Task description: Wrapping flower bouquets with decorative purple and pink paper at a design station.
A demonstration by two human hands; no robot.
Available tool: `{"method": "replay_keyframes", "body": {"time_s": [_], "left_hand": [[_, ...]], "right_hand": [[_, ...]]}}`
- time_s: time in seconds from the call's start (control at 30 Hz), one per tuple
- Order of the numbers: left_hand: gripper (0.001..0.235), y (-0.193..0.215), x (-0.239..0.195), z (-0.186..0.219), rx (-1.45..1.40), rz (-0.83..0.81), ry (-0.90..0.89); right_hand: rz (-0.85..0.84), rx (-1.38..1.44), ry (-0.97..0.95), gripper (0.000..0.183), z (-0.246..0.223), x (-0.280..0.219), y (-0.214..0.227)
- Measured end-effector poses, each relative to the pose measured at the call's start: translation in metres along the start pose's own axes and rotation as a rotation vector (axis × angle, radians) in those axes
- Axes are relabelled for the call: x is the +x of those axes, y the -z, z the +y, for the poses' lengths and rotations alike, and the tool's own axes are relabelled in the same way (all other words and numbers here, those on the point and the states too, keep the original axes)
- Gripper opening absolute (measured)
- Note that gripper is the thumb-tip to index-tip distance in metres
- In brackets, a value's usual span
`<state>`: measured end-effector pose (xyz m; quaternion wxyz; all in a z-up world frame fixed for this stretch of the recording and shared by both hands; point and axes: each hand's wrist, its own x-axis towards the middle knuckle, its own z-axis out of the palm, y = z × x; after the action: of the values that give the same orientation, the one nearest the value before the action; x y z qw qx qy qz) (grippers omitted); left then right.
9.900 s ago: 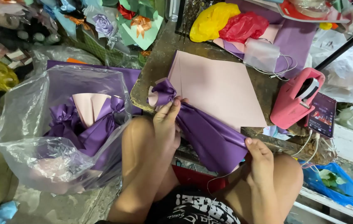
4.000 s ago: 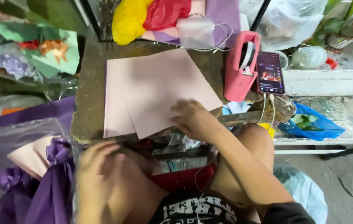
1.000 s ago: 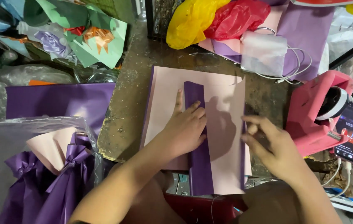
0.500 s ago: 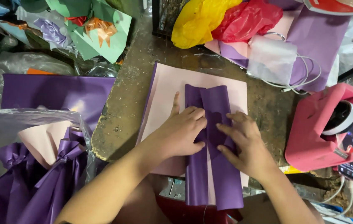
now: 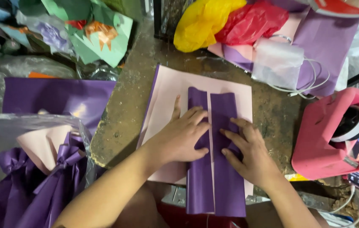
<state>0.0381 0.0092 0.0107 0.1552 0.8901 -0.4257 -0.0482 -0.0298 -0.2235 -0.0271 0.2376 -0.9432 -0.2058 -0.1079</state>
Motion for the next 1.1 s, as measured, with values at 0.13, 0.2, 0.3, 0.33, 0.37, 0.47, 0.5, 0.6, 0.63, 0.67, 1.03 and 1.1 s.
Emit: {"method": "replay_keyframes", "body": {"time_s": [0.13, 0.2, 0.3, 0.33, 0.37, 0.47, 0.5, 0.6, 0.63, 0.67, 1.03, 1.1], "left_hand": [[0.064, -0.014, 0.002, -0.009, -0.001, -0.004, 0.01], [0.063, -0.013, 0.003, -0.01, -0.028, -0.002, 0.004], [0.061, -0.016, 0.004, -0.01, -0.028, -0.003, -0.007], [0.061, -0.014, 0.003, -0.009, -0.028, -0.005, -0.006], [0.059, -0.013, 0.003, -0.008, -0.038, -0.004, -0.006], [0.059, -0.013, 0.003, -0.009, -0.052, -0.026, 0.003], [0.061, -0.014, 0.004, -0.01, -0.055, -0.05, 0.007], [0.062, -0.014, 0.004, -0.008, -0.077, -0.045, 0.005], [0.062, -0.013, 0.003, -0.008, -0.079, -0.044, 0.007], [0.063, -0.012, 0.002, -0.007, -0.076, -0.042, 0.004], [0.062, -0.008, 0.002, -0.008, -0.073, -0.076, 0.0], [0.064, -0.016, 0.004, -0.011, -0.038, -0.065, 0.0]], "right_hand": [[0.029, -0.016, 0.065, 0.046, 0.009, -0.003, -0.01], [0.025, -0.032, 0.018, 0.05, 0.009, -0.005, -0.013], [0.002, -0.03, -0.033, 0.052, 0.008, -0.005, -0.013], [0.001, -0.028, -0.034, 0.052, 0.009, -0.006, -0.014], [-0.005, -0.034, -0.045, 0.052, 0.009, -0.006, -0.014], [-0.006, -0.034, -0.045, 0.053, 0.009, -0.006, -0.014], [0.001, -0.03, -0.038, 0.052, 0.009, -0.005, -0.014], [-0.001, -0.03, -0.041, 0.051, 0.009, -0.006, -0.014], [-0.004, -0.03, -0.039, 0.051, 0.01, -0.007, -0.015], [-0.003, -0.029, -0.041, 0.051, 0.01, -0.007, -0.015], [0.005, -0.024, -0.049, 0.051, 0.01, -0.006, -0.017], [0.013, -0.03, -0.063, 0.051, 0.007, -0.006, -0.017]]}}
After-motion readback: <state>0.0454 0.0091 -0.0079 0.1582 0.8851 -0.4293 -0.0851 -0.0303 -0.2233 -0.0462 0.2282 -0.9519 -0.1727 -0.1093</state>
